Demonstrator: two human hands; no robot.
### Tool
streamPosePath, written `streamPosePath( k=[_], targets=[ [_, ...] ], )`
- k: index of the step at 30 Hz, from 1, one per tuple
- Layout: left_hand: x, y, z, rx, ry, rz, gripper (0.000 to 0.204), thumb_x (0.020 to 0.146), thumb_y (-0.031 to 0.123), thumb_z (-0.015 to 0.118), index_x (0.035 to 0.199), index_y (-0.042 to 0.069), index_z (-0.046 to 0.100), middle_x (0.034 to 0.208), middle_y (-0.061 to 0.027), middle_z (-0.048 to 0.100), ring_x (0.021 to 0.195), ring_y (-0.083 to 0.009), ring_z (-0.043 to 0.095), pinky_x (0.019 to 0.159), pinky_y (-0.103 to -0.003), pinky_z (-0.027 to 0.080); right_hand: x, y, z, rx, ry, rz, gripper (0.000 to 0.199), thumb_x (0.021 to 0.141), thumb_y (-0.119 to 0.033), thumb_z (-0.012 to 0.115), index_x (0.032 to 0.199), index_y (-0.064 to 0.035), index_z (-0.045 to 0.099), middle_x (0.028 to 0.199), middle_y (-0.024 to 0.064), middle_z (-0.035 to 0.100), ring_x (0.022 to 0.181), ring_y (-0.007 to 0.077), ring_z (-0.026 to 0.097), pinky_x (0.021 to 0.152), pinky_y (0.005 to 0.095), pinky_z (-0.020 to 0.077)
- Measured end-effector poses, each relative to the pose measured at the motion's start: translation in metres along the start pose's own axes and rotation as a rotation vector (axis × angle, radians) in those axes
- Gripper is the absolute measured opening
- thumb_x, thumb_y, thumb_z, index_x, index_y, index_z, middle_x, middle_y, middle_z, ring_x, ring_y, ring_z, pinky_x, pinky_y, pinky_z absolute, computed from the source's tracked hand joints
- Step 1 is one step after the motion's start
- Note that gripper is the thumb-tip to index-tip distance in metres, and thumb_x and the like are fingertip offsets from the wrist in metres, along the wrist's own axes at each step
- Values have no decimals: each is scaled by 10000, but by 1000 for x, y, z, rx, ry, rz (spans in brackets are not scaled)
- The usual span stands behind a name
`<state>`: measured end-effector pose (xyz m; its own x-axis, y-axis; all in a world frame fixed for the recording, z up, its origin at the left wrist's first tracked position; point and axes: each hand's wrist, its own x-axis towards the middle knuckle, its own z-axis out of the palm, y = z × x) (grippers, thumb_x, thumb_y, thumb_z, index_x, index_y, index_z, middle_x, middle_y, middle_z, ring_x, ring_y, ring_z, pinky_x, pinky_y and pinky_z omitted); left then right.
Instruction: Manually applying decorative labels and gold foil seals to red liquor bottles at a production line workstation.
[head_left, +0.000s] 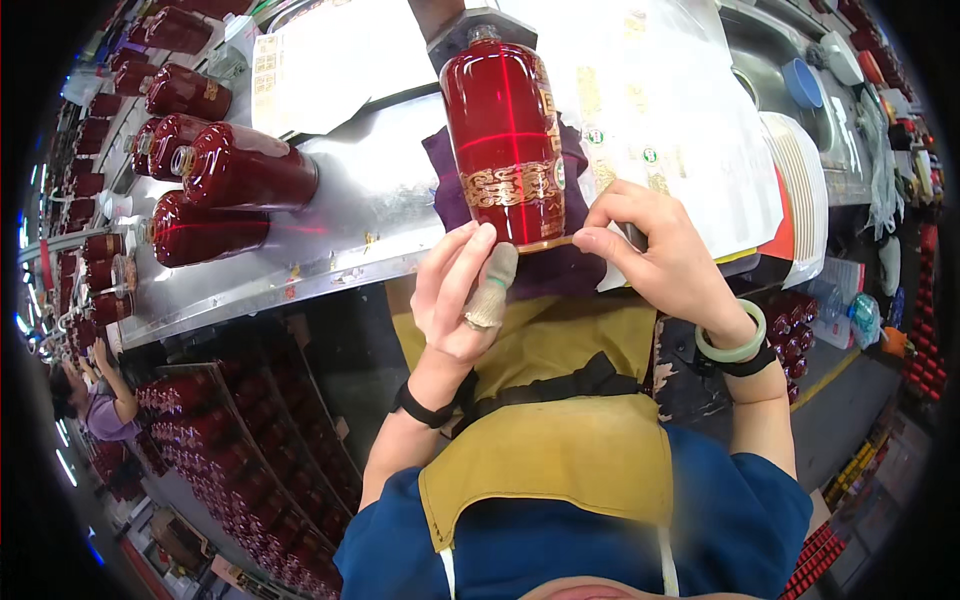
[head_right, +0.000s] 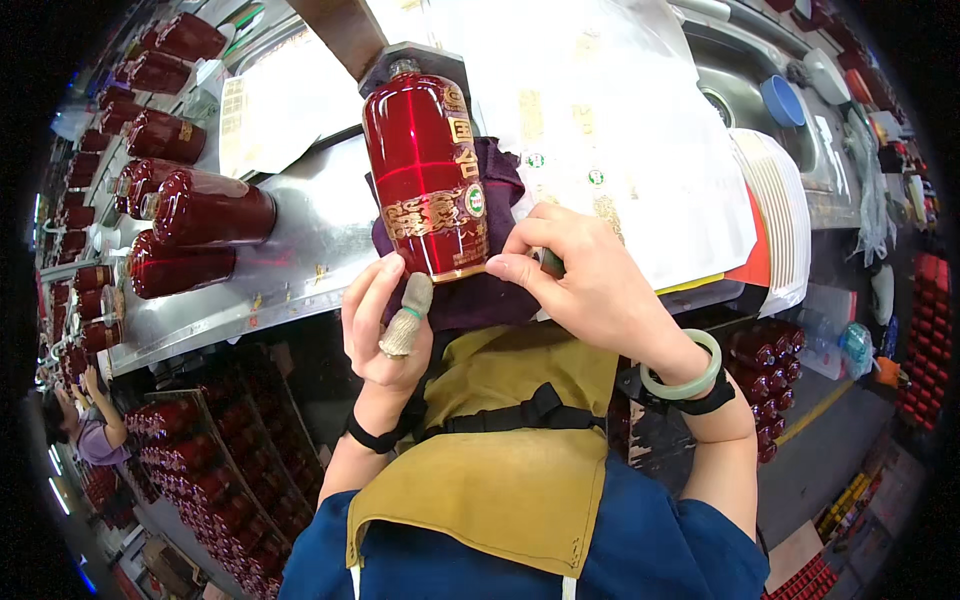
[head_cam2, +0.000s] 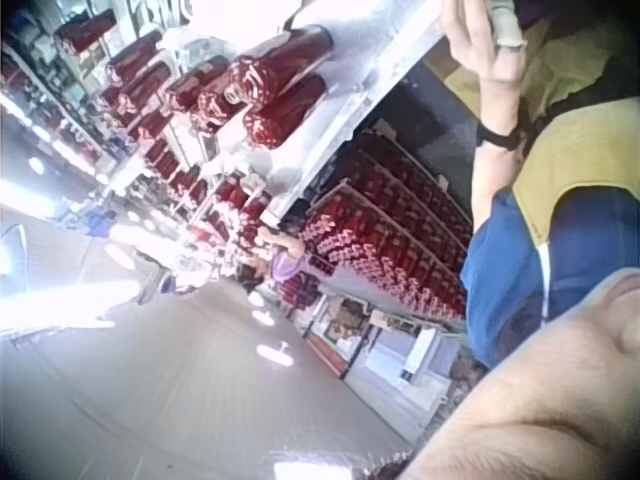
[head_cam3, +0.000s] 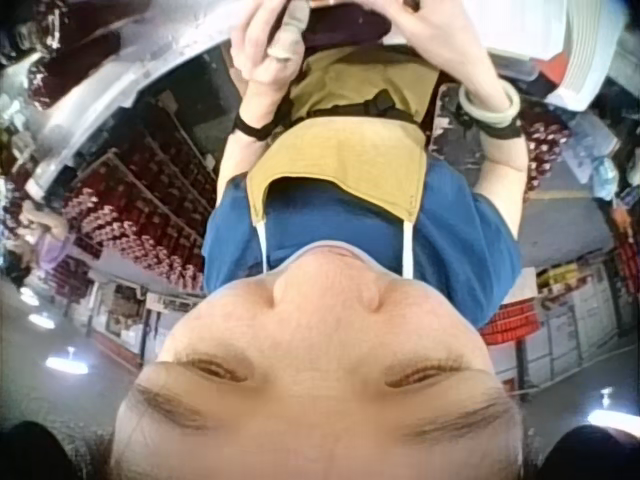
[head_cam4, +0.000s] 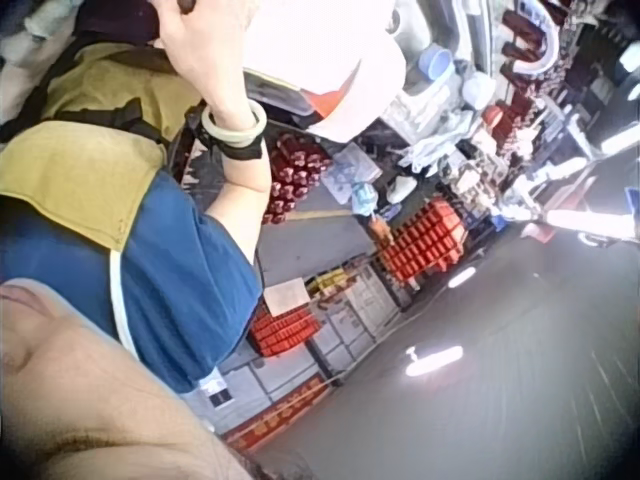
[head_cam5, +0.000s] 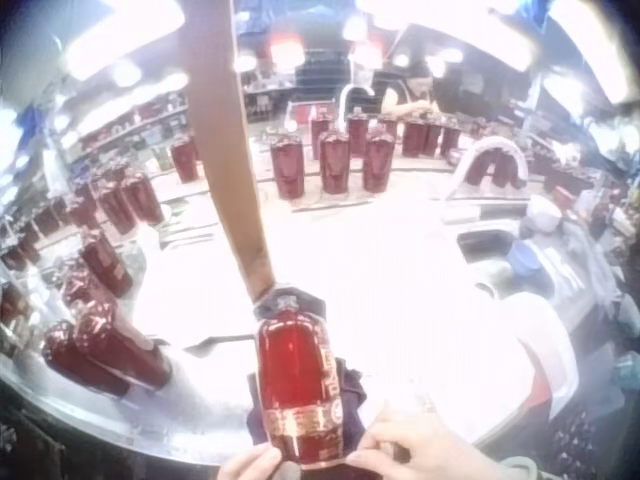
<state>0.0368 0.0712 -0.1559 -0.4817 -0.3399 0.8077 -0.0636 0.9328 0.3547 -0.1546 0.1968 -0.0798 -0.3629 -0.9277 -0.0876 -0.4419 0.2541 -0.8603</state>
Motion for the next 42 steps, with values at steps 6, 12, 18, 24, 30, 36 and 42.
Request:
streamPosePath(
  k=[6, 12, 18, 24, 30, 36, 42],
  targets=[
    [3, 4, 5, 86, -23, 19, 275, 837, -84, 760, 1095, 1, 721, 1238, -139, 683, 1068, -330, 685, 826, -398, 601, 6, 4, 3, 18, 10, -24, 214, 938, -191, 750, 882, 10, 698, 794, 147, 621, 680, 274, 584, 649, 387, 446],
    [5, -2, 5, 36, -21, 1, 294, 820, -73, 788, 1094, 15, 726, 1190, -139, 701, 1076, -328, 682, 825, -386, 601, 7, -1, 4, 12, 14, 5, 217, 933, -186, 756, 881, 15, 694, 783, 142, 627, 688, 280, 589, 659, 388, 455],
    [-6, -4, 8, -83, 42, -239, 346, 773, -140, 809, 1098, -80, 711, 1105, -206, 740, 1028, -333, 737, 891, -392, 616, 6, -6, 4, 22, 21, -36, 115, 918, -75, 747, 893, 17, 683, 800, 95, 641, 707, 205, 597, 664, 330, 458],
    [-5, -8, 5, -30, 1, -37, 350, 782, -161, 775, 1117, -104, 689, 1134, -217, 730, 1036, -377, 729, 901, -402, 624, 3, 1, 3, 17, 36, 2, 185, 924, -163, 768, 887, 5, 699, 775, 115, 613, 667, 240, 571, 643, 371, 449],
    [1, 0, 6, 13, -8, -25, 390, 802, -154, 759, 1178, -106, 666, 1185, -218, 712, 1077, -367, 708, 948, -416, 595, 1, -1, 1, 38, 40, 33, 177, 923, -155, 768, 882, 0, 694, 773, 112, 604, 672, 240, 571, 640, 378, 442],
    [-8, -2, 15, -173, 114, -164, 366, 840, -155, 738, 1198, -116, 673, 1210, -245, 702, 1093, -349, 705, 976, -429, 585, -3, -4, 1, -43, 75, -109, 185, 919, -151, 774, 874, 5, 686, 773, 107, 599, 665, 230, 572, 632, 368, 444],
    [-2, 2, 6, -11, -8, -70, 437, 825, -140, 760, 1245, -113, 643, 1270, -208, 669, 1146, -360, 673, 1000, -412, 579, -1, 6, 3, 4, 78, 1, 191, 930, -162, 762, 880, 7, 687, 790, 112, 605, 666, 231, 575, 638, 368, 448]
  ],
)
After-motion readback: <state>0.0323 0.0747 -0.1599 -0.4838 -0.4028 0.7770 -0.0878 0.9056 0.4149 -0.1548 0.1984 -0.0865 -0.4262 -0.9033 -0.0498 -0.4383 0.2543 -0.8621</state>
